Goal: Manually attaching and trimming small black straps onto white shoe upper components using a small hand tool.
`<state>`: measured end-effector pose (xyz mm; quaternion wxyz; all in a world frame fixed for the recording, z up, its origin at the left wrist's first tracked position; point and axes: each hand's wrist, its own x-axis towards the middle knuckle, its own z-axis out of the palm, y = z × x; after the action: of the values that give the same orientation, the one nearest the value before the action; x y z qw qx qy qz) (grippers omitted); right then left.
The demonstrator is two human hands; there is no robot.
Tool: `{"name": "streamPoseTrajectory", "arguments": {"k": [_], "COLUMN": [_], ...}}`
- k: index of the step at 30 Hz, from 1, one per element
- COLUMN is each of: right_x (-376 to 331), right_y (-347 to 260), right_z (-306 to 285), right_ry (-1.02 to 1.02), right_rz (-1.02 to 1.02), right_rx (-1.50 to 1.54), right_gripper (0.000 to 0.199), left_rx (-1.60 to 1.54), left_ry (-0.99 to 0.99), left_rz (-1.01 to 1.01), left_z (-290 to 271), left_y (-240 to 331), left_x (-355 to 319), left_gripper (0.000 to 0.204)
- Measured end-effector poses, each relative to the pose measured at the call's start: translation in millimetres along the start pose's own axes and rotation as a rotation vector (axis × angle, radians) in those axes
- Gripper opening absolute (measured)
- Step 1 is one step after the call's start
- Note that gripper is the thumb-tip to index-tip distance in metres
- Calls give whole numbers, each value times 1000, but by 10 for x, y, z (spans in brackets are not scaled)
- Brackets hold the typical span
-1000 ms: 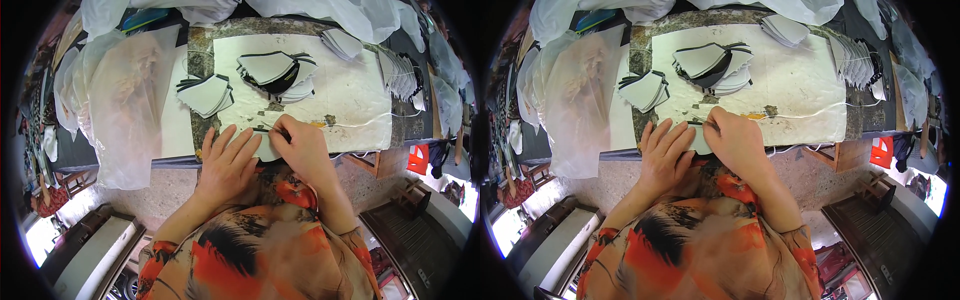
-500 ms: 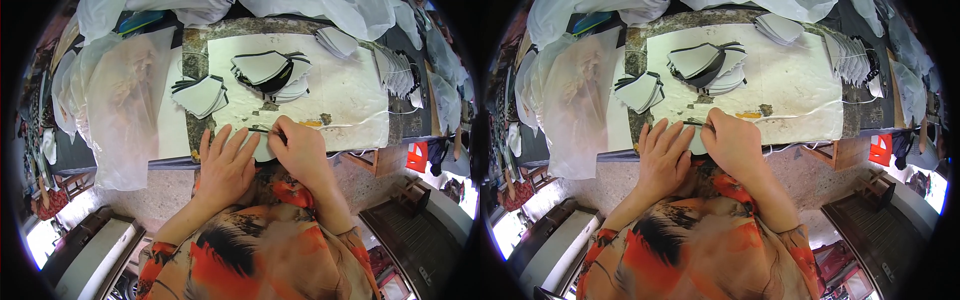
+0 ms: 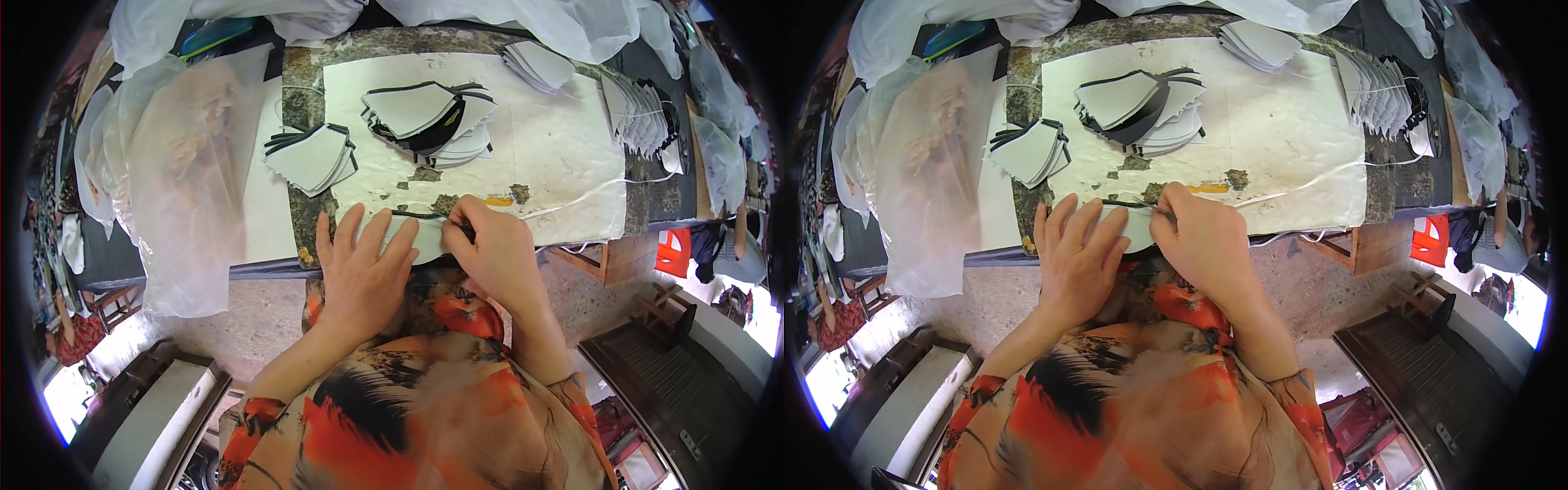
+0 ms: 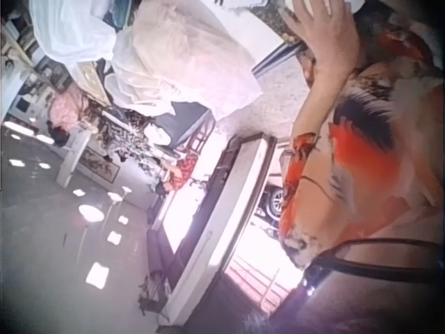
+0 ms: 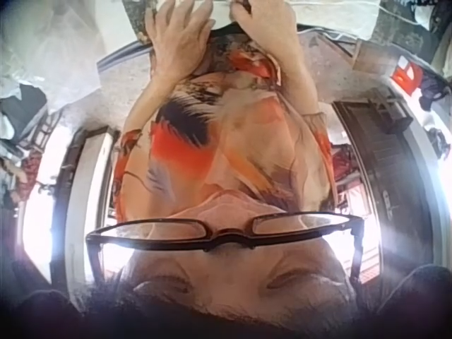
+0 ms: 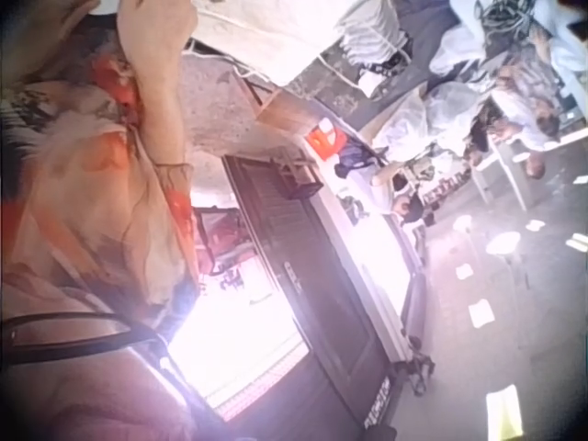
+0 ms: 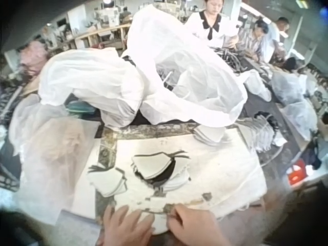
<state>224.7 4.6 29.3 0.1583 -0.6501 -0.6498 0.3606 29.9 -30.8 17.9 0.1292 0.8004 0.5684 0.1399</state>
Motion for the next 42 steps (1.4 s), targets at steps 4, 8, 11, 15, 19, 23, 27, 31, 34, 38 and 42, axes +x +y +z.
{"name": "streamPoseTrajectory", "arguments": {"k": [4, 8, 11, 15, 19, 23, 27, 31, 34, 38, 42], "right_x": [24, 52, 60, 63, 56, 71, 62, 49, 52, 45, 73], "right_y": [-5, 41, 42, 32, 25, 22, 27, 41, 54, 79, 32], "right_z": [-48, -69, -94, -133, -154, -131, -68, -43, -49, -123, -252], "right_ry": [-5, 0, 6, -7, -21, -6, 85, 153, 161, 96, -102], "right_rz": [-10, -15, -36, -33, 2, 5, -79, -176, -195, -138, -200], "right_rx": [-45, -65, -46, -50, -5, -8, -86, -141, -90, 28, 136], "right_gripper": [14, 14, 15, 18, 19, 20, 17, 16, 17, 22, 26], "left_rx": [9, 22, 12, 21, 28, 24, 39, -4, -29, -182, -257], "left_ry": [-11, -54, -71, -87, -92, -96, -90, -59, -60, -36, -2], "left_rz": [5, 10, 26, 30, 25, 18, 26, -18, -24, 21, 42], "left_z": [-17, -7, -15, -13, -14, -23, -19, -21, -2, 55, 81], "left_y": [18, 18, 26, 33, 36, 41, 35, 15, -78, -183, -230], "left_x": [0, -12, -18, -15, -14, -10, -22, 22, 12, -46, -95], "left_gripper": [38, 46, 56, 58, 59, 59, 56, 50, 57, 47, 40]}}
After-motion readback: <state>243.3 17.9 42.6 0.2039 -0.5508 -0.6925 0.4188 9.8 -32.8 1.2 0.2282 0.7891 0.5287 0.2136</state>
